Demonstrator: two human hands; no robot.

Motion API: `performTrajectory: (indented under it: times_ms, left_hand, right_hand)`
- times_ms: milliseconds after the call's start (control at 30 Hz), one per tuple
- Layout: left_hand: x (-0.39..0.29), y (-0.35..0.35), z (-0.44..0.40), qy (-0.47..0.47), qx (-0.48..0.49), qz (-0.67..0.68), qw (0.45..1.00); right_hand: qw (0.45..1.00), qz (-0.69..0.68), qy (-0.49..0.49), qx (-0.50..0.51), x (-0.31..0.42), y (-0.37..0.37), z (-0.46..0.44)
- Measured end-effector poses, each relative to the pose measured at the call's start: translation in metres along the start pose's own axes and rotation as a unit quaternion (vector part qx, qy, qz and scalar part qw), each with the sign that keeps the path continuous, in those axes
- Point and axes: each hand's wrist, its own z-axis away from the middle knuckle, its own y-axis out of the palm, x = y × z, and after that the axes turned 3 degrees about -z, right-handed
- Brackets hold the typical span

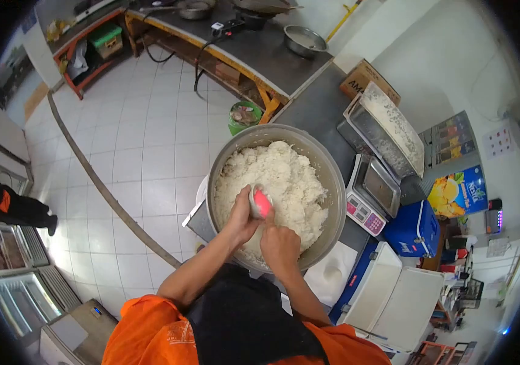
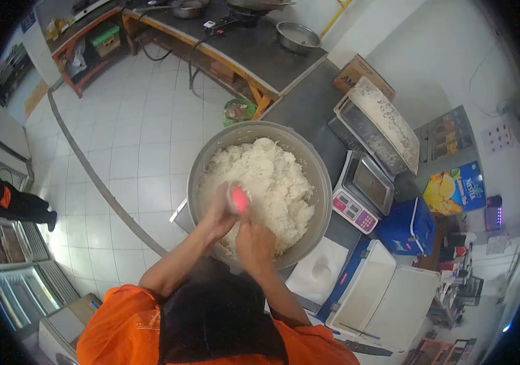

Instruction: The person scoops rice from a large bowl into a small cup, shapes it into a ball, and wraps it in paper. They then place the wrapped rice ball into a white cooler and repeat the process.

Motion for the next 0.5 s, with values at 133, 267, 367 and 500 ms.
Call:
performTrajectory:
  times_ms: [133, 267, 367, 500]
  left_hand:
    - [0.002, -0.004, 0.002, -0.047, 0.021, -0.049, 0.997]
    - [-0.014, -0.008, 0.003, -0.026, 0.074, -0.008, 0.997]
    - [-0.033, -0.004, 0.024, -0.011, 0.083, 0.024, 0.996]
    - [-0.056, 0.015, 0.064, 0.122, 0.072, -0.044, 0.989]
  right_hand:
    - [1.000, 0.008, 0.008, 0.004, -0.022, -0.010, 0.007]
    - [0.998, -0.015, 0.055, -0.019, -0.056, -0.071, 0.007]
    - [0.997, -0.052, 0.005, 0.060, -0.075, -0.047, -0.005]
    - [0.940, -0.002, -0.182, 0.290, -0.074, 0.028, -0.022]
